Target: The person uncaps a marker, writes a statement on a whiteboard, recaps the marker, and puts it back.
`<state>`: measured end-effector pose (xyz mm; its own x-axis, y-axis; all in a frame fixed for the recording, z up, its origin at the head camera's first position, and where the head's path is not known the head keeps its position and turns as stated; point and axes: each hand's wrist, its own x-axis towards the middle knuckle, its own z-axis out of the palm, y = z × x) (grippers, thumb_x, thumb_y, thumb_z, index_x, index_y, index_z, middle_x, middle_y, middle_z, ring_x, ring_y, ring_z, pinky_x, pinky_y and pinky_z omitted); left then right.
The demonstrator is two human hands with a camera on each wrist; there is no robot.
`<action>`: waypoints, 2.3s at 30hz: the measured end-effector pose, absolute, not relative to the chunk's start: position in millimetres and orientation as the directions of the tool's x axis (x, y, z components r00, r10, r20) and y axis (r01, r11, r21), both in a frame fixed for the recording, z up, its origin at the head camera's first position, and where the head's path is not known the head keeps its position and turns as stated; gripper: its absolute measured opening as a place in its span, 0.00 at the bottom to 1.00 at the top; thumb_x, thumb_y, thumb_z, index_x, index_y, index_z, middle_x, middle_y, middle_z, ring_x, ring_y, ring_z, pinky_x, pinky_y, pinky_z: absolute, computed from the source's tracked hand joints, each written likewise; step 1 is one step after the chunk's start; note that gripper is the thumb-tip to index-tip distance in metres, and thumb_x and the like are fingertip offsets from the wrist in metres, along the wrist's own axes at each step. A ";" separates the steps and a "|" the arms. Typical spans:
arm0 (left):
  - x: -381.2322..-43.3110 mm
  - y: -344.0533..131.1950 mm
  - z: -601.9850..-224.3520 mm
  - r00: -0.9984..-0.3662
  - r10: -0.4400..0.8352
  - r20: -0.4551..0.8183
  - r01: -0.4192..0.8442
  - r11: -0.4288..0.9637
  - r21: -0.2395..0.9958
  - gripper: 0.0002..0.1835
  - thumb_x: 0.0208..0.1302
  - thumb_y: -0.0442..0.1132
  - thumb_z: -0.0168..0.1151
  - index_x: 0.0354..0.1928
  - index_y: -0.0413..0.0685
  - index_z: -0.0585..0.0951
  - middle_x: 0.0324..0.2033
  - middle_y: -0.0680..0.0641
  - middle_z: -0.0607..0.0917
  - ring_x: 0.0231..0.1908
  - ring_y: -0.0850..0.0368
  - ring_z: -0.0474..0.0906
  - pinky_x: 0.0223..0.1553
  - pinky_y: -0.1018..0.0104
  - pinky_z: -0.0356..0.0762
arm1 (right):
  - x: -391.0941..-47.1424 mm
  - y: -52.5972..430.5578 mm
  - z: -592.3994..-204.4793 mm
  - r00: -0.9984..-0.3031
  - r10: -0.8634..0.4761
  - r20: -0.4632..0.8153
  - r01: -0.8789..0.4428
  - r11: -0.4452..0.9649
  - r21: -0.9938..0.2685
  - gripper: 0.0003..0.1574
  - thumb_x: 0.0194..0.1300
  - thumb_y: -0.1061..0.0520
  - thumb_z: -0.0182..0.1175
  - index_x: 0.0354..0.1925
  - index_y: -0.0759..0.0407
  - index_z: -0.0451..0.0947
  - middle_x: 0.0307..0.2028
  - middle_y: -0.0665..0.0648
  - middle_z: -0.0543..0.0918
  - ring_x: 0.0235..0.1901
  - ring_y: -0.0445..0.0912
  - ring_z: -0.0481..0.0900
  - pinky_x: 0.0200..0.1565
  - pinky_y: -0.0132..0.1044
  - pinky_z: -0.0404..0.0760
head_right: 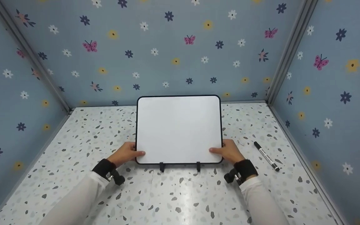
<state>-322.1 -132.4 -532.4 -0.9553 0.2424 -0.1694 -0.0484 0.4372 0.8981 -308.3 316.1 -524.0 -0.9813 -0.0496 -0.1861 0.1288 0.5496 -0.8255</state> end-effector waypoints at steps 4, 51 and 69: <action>-310.1 -137.5 -534.4 -0.955 0.254 -0.155 -0.033 0.428 0.903 0.17 0.70 0.34 0.72 0.55 0.31 0.86 0.42 0.40 0.93 0.35 0.58 0.83 0.38 0.70 0.81 | -299.5 312.9 -524.9 -0.981 -0.054 -0.187 0.125 0.558 -0.820 0.34 0.69 0.49 0.75 0.63 0.69 0.81 0.47 0.60 0.89 0.41 0.46 0.81 0.45 0.34 0.80; -245.2 -151.4 -543.8 -0.947 0.300 -0.115 0.013 0.392 0.920 0.15 0.69 0.35 0.72 0.52 0.32 0.86 0.34 0.46 0.91 0.33 0.59 0.82 0.39 0.67 0.83 | -252.6 344.6 -499.9 -0.999 -0.028 -0.018 -0.004 0.645 -0.764 0.41 0.76 0.39 0.68 0.66 0.72 0.78 0.51 0.71 0.91 0.48 0.59 0.92 0.47 0.46 0.89; -240.7 -149.5 -544.9 -0.950 0.292 -0.111 0.014 0.394 0.919 0.15 0.69 0.35 0.71 0.53 0.33 0.85 0.41 0.43 0.92 0.39 0.57 0.86 0.46 0.64 0.86 | -269.8 452.6 -516.6 -0.973 0.199 -0.114 0.227 0.911 -0.344 0.27 0.76 0.47 0.61 0.37 0.73 0.76 0.25 0.65 0.79 0.24 0.57 0.78 0.25 0.47 0.74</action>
<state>-240.7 -149.5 -544.9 -0.9500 0.2916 -0.1112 0.0135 0.3945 0.9188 -269.8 452.6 -516.6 -0.9733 0.1991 -0.1138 0.2266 0.9111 -0.3444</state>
